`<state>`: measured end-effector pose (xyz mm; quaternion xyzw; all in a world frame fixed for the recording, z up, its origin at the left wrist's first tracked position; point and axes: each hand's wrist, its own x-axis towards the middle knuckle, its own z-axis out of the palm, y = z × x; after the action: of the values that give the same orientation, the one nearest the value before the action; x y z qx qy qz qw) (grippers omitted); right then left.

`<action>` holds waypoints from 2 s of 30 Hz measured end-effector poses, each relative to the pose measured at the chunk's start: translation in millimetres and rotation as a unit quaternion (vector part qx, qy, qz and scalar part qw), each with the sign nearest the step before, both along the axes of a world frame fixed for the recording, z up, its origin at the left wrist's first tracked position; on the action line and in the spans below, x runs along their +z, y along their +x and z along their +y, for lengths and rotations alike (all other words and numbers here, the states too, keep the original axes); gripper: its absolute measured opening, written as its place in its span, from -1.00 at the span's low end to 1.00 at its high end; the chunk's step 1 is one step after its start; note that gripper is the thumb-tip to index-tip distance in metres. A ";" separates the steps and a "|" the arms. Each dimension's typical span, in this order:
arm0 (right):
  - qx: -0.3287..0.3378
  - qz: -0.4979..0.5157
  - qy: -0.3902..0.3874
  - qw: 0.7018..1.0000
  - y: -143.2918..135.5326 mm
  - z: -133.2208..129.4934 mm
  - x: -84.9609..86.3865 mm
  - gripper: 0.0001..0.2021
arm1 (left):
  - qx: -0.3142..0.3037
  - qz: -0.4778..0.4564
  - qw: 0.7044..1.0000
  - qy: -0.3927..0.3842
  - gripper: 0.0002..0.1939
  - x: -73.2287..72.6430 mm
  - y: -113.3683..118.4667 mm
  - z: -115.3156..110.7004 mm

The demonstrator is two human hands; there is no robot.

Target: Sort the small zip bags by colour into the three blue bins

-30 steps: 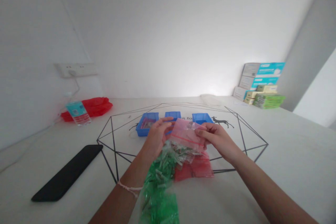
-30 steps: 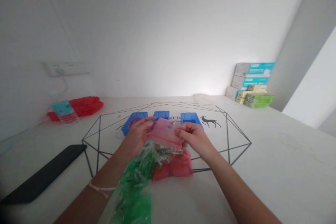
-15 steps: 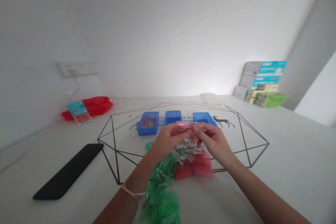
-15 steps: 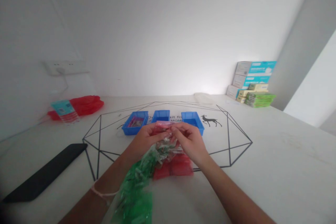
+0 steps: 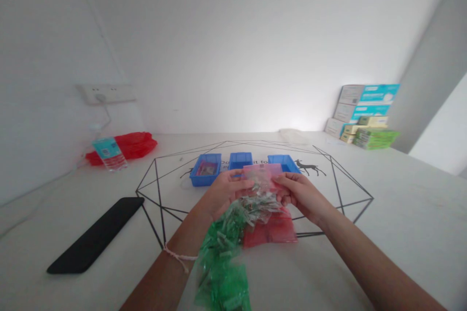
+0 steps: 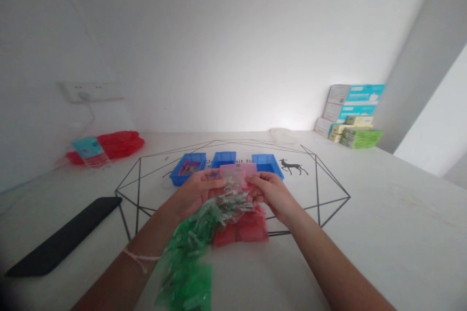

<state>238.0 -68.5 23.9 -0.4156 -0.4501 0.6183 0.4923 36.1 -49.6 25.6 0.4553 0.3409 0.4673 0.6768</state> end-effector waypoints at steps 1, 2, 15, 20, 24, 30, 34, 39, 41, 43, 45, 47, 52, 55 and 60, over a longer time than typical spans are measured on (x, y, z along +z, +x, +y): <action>0.000 0.002 -0.012 1.000 -0.2 0.7 -0.9 -0.79 | -0.007 0.005 1.000 -0.002 -0.61 -0.1 -0.8 -0.1; 0.004 0.003 -0.021 1.000 -0.3 1.5 -1.9 -0.81 | -0.010 0.010 1.000 -0.006 -0.65 -0.2 -1.5 -0.2; 0.037 -0.008 -0.028 0.999 -1.7 0.5 -3.6 -0.84 | 0.013 0.104 0.994 -0.028 -0.78 -2.5 -7.5 3.9; 0.040 -0.021 -0.032 0.998 -1.5 0.3 -5.5 -0.83 | 0.014 0.108 0.994 -0.031 -0.76 -1.0 -7.3 3.1; 0.037 -0.018 0.019 0.999 0.2 2.5 -8.7 -0.74 | 0.027 0.098 0.995 -0.011 -0.68 -2.9 -8.7 5.3; 0.000 -0.055 0.179 0.982 3.7 10.1 -11.4 -0.79 | 0.057 0.136 0.983 0.111 -0.73 -4.4 -13.3 10.2; -0.012 -0.088 0.170 0.982 2.8 10.6 -10.3 -0.79 | 0.053 0.169 0.977 0.122 -0.73 -4.6 -15.9 11.0; -0.002 -0.092 0.115 0.989 -0.6 7.7 -9.6 -0.66 | 0.039 0.136 0.988 0.068 -0.41 -4.8 -13.7 7.2; -0.002 -0.080 0.104 0.991 -1.9 6.5 -9.2 -0.62 | 0.027 0.131 0.988 0.081 -0.43 -4.8 -11.1 6.0; -0.017 -0.064 0.096 0.993 -2.8 5.5 -8.3 -0.60 | 0.021 0.139 0.984 0.112 -0.63 -5.0 -10.1 7.6; -0.038 -0.046 0.084 0.995 -3.2 5.0 -7.1 -0.63 | 0.051 0.151 0.976 0.147 -0.76 -4.5 -13.8 13.1; -0.053 -0.033 0.073 0.995 -2.9 5.1 -6.0 -0.68 | 0.123 0.157 0.964 0.174 -0.79 -3.0 -24.5 22.0; -0.041 -0.048 0.078 0.995 -2.5 5.1 -5.8 -0.76 | 0.330 0.209 0.897 0.208 -0.67 -0.6 -72.7 48.7; -0.017 -0.061 0.079 0.995 -4.5 3.3 -5.7 -0.76 | 0.404 0.308 0.830 0.230 -0.64 -7.9 -95.3 62.8; 0.003 -0.090 0.082 0.993 -7.3 2.4 -6.0 -0.73 | 0.411 0.475 0.738 0.246 -0.66 -27.7 -101.7 81.4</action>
<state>230.7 -66.1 17.9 -0.4259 -0.5433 0.5411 0.4803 -65.6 31.8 -2.1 0.5843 0.6455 0.4907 0.0331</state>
